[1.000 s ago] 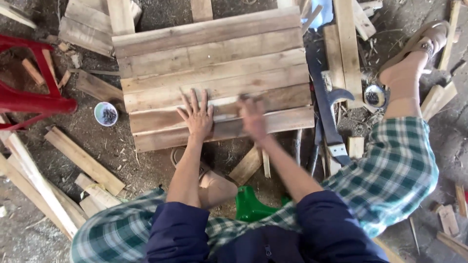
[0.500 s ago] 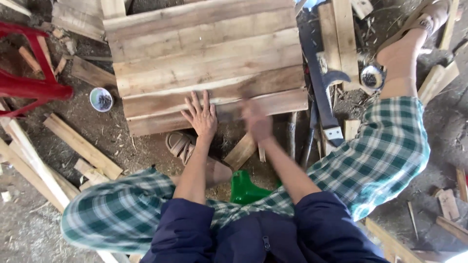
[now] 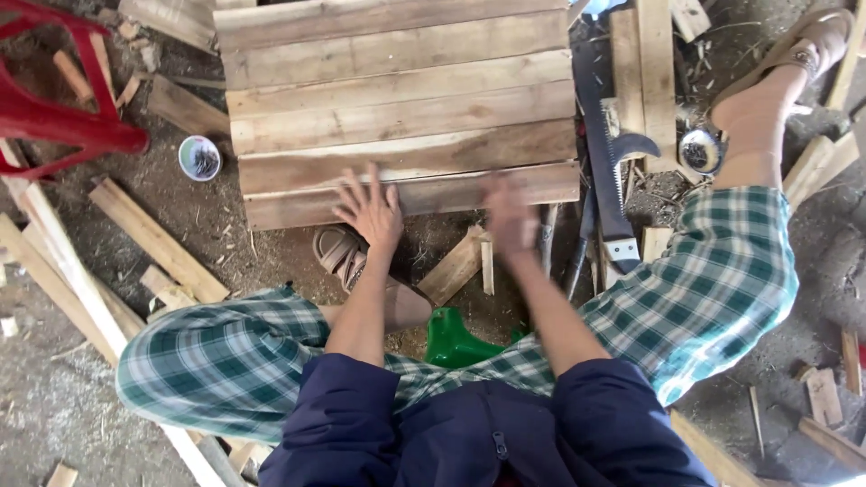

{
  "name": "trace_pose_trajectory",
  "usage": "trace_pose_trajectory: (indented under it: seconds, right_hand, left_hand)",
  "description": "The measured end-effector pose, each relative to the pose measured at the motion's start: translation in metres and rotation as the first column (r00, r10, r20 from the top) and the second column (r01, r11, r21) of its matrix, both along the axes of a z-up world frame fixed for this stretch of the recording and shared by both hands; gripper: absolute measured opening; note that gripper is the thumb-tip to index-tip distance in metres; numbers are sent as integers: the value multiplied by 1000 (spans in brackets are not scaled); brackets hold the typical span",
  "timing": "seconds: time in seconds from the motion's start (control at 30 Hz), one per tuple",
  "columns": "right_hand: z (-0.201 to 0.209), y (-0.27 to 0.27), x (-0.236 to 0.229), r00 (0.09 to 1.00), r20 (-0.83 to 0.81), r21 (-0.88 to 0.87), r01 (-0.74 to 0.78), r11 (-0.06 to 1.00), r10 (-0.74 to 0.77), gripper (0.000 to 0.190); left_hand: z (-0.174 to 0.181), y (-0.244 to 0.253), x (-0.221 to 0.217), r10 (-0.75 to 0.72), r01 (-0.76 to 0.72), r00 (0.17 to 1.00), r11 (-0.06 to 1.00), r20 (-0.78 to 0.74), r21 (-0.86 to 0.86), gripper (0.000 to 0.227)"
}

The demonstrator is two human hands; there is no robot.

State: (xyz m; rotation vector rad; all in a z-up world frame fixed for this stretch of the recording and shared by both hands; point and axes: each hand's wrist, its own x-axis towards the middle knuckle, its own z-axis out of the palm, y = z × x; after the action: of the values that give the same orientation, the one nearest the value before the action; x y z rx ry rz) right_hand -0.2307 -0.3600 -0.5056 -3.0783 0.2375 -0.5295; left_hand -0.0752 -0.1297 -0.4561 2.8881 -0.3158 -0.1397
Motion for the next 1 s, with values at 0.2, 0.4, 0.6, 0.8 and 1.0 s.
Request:
trace_pose_trajectory:
  seconds: [0.2,0.4,0.6,0.8,1.0]
  right_hand:
    - [-10,-47,-1,796,-28,334,577,745,-604,37]
    - [47,54,23,993,105,88,-68,994,58,24]
    - [108,-28,6,830,80,885,195,422,-551,22]
    - [22,53,29,998,53,254,-35,967,22,21]
    - [9,-33,23,891,-336,561,449,695,-304,43]
  left_hand:
    - [20,18,20,713,-702,695,645,-92,-303,96]
    - [-47,55,54,817,-688,295,-178,-495,-704,83]
    - [-36,71,59,440,-550,258,-665,-860,-505,95]
    - [23,45,32,232,-522,378,-746,-896,-413,111]
    - [52,18,32,383,-578,310,-651,-870,-492,92]
